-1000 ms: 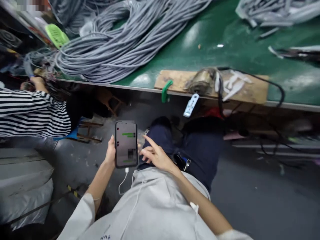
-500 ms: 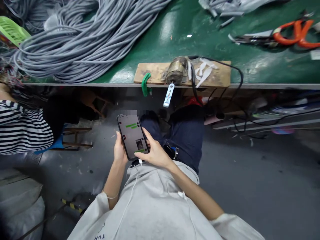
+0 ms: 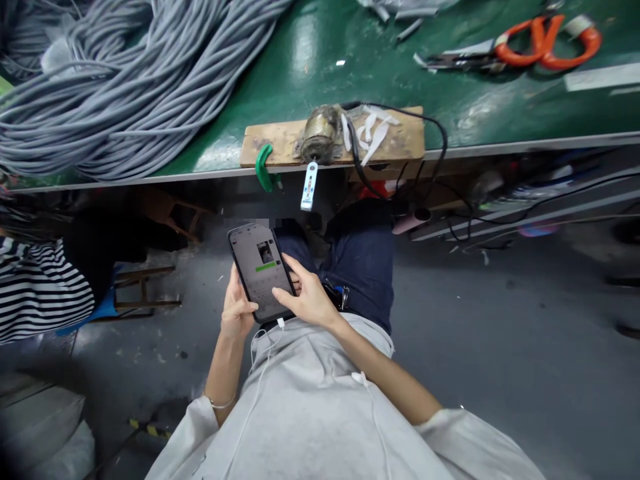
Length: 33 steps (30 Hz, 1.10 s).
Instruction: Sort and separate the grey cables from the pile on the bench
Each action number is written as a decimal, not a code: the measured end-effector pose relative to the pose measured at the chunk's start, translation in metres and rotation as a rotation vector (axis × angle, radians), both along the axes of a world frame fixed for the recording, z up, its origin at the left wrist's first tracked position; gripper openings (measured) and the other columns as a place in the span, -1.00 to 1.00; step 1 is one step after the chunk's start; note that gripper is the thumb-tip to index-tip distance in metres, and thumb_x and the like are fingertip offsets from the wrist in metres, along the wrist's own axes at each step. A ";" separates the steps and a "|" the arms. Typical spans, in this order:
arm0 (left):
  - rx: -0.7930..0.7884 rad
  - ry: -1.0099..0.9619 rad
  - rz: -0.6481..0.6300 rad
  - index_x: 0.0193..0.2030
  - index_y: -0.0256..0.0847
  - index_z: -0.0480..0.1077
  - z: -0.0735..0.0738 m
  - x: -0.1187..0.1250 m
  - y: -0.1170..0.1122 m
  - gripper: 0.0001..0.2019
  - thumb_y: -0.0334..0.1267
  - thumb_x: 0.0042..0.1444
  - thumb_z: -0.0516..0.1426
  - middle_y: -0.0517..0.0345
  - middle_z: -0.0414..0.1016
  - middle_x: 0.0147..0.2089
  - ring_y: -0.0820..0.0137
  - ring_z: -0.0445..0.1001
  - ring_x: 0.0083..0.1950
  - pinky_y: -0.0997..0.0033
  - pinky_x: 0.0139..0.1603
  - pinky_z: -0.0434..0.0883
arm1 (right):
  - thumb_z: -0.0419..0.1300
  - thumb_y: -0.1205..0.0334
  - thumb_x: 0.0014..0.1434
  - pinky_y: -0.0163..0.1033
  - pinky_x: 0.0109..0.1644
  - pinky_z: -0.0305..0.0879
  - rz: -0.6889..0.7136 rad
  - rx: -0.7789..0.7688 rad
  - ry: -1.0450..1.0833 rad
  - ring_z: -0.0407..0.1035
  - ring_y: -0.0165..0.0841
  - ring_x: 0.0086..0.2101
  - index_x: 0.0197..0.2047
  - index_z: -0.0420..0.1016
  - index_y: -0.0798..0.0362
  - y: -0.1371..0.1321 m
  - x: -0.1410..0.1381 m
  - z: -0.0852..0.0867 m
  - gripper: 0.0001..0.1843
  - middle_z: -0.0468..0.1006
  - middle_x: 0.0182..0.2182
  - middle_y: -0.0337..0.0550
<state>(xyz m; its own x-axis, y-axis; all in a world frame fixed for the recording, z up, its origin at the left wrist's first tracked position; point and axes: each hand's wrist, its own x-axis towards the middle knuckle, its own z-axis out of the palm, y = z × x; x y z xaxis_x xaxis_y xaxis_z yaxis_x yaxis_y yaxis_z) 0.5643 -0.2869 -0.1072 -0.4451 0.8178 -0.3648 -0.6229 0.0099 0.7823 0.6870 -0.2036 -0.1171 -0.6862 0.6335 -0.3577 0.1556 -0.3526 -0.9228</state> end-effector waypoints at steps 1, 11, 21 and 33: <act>0.005 -0.003 -0.013 0.26 -0.05 0.13 0.000 0.000 0.000 -0.08 -0.46 -0.41 0.17 0.09 0.49 0.05 0.13 0.44 0.10 0.18 0.09 0.41 | 0.24 0.06 -0.03 -0.21 -0.21 0.50 -0.023 0.007 -0.004 0.52 -0.27 -0.31 0.29 0.10 0.27 -0.001 -0.001 0.000 -0.12 0.60 -0.20 -0.01; -0.001 -0.054 -0.077 0.31 -0.03 0.02 0.000 0.003 0.000 -0.01 -0.36 -0.37 0.28 0.03 0.48 0.04 0.11 0.50 0.01 0.16 0.02 0.45 | 0.27 0.02 -0.05 -0.16 -0.20 0.53 -0.146 0.039 -0.052 0.54 -0.19 -0.29 0.19 0.22 0.26 -0.005 -0.005 0.000 -0.20 0.62 -0.23 -0.02; -0.035 -0.036 -0.096 0.33 -0.04 0.00 -0.002 0.003 0.000 0.00 -0.31 -0.33 0.29 0.02 0.46 0.08 0.12 0.46 0.07 0.18 0.06 0.41 | 0.28 0.02 -0.04 -0.15 -0.16 0.51 -0.137 0.014 -0.045 0.53 -0.19 -0.26 0.22 0.21 0.25 -0.004 -0.002 -0.001 -0.18 0.61 -0.20 0.00; -0.042 -0.084 -0.054 0.31 -0.06 0.06 0.001 0.001 0.003 -0.02 -0.39 -0.38 0.25 0.07 0.52 0.00 0.12 0.48 0.04 0.14 0.06 0.43 | 0.25 0.10 0.08 -0.33 -0.33 0.42 0.157 -0.046 0.108 0.49 -0.34 -0.30 0.38 -0.08 0.24 0.014 0.023 -0.006 -0.07 0.58 -0.18 0.03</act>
